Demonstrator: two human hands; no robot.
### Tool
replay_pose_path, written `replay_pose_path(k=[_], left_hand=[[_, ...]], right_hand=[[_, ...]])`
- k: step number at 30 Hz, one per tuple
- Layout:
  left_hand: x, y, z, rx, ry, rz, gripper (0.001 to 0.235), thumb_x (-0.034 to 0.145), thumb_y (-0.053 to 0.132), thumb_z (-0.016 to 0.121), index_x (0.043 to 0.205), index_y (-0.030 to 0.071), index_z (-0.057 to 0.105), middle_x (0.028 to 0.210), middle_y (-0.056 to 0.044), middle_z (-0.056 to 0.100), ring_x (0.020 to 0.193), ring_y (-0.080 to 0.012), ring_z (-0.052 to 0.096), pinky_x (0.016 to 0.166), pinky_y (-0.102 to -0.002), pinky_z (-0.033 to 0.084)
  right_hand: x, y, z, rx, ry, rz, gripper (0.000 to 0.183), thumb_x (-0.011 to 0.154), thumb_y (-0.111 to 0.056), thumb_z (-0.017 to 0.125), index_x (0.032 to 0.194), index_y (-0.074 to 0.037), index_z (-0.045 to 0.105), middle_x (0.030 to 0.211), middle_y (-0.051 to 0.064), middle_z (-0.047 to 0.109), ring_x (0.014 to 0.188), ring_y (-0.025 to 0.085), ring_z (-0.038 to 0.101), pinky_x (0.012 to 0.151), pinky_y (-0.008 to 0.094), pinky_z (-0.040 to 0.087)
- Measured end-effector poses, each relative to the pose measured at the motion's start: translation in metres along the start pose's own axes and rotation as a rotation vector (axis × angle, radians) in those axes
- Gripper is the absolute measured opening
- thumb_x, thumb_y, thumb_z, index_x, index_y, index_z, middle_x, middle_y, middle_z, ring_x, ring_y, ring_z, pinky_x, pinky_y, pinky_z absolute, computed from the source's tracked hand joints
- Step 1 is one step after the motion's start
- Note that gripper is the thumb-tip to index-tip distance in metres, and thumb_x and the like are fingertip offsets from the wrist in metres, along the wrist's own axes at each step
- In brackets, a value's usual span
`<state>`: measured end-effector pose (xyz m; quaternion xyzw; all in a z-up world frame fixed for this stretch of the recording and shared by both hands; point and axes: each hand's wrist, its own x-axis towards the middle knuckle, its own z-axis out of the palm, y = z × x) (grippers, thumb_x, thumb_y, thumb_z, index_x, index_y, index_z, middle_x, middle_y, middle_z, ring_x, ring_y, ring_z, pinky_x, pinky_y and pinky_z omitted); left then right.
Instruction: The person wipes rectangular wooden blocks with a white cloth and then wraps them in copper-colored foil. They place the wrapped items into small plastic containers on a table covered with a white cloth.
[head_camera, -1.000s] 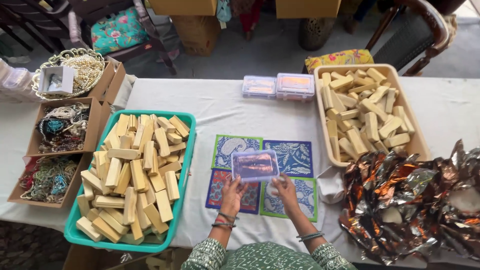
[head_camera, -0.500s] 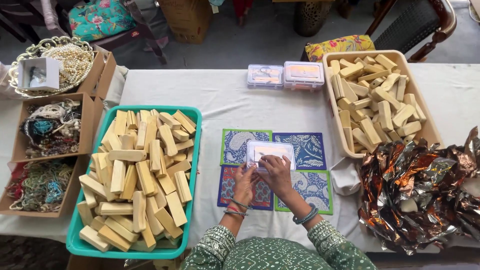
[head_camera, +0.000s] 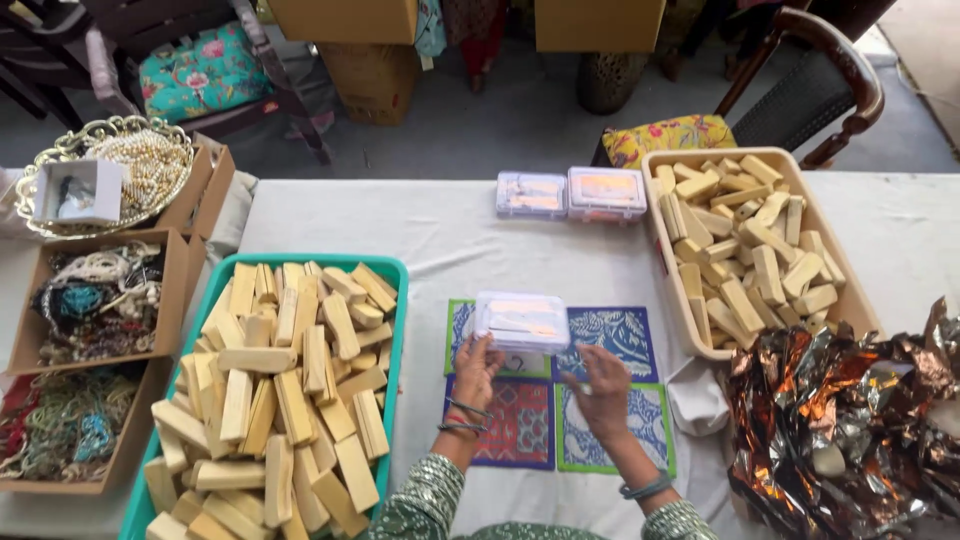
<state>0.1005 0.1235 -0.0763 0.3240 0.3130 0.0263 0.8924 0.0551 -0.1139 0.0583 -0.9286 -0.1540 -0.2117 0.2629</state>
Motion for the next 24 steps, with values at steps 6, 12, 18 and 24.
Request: replay_pose_path(k=[6, 12, 18, 24], left_hand=[[0.147, 0.078, 0.03, -0.031, 0.081, 0.18, 0.032, 0.087, 0.017, 0.076, 0.116, 0.013, 0.062, 0.087, 0.0, 0.058, 0.067, -0.0188, 0.061, 0.063, -0.034, 0.059], [0.26, 0.145, 0.065, -0.011, 0.124, 0.268, 0.024, 0.093, 0.019, 0.069, 0.113, 0.01, 0.06, 0.083, -0.002, 0.053, 0.067, -0.0185, 0.059, 0.063, -0.034, 0.056], [0.332, 0.159, 0.072, 0.168, 0.196, 0.292, 0.021, 0.095, 0.016, 0.064, 0.113, 0.006, 0.064, 0.087, -0.005, 0.055, 0.07, -0.0178, 0.055, 0.064, -0.035, 0.054], [0.365, 0.158, 0.074, 0.186, 0.23, 0.14, 0.032, 0.095, 0.013, 0.062, 0.126, 0.006, 0.063, 0.092, -0.009, 0.063, 0.069, -0.0201, 0.056, 0.067, -0.038, 0.056]], right_hand=[[-0.055, 0.14, 0.033, -0.359, -0.182, 0.38, 0.067, 0.092, -0.052, 0.059, 0.146, -0.012, 0.051, 0.147, 0.009, 0.052, 0.14, 0.025, 0.046, 0.111, 0.054, 0.035], [-0.092, 0.181, 0.062, -0.489, -0.053, 0.283, 0.068, 0.082, -0.055, 0.06, 0.142, -0.024, 0.055, 0.151, -0.005, 0.052, 0.14, 0.015, 0.049, 0.112, 0.053, 0.034], [-0.14, 0.268, 0.122, -0.551, 0.033, 0.186, 0.068, 0.073, -0.06, 0.066, 0.129, -0.022, 0.065, 0.136, -0.003, 0.063, 0.128, 0.019, 0.057, 0.109, 0.054, 0.042], [-0.168, 0.366, 0.178, -0.564, 0.032, 0.178, 0.068, 0.073, -0.06, 0.065, 0.129, -0.021, 0.066, 0.134, -0.002, 0.064, 0.127, 0.02, 0.058, 0.108, 0.053, 0.043]])
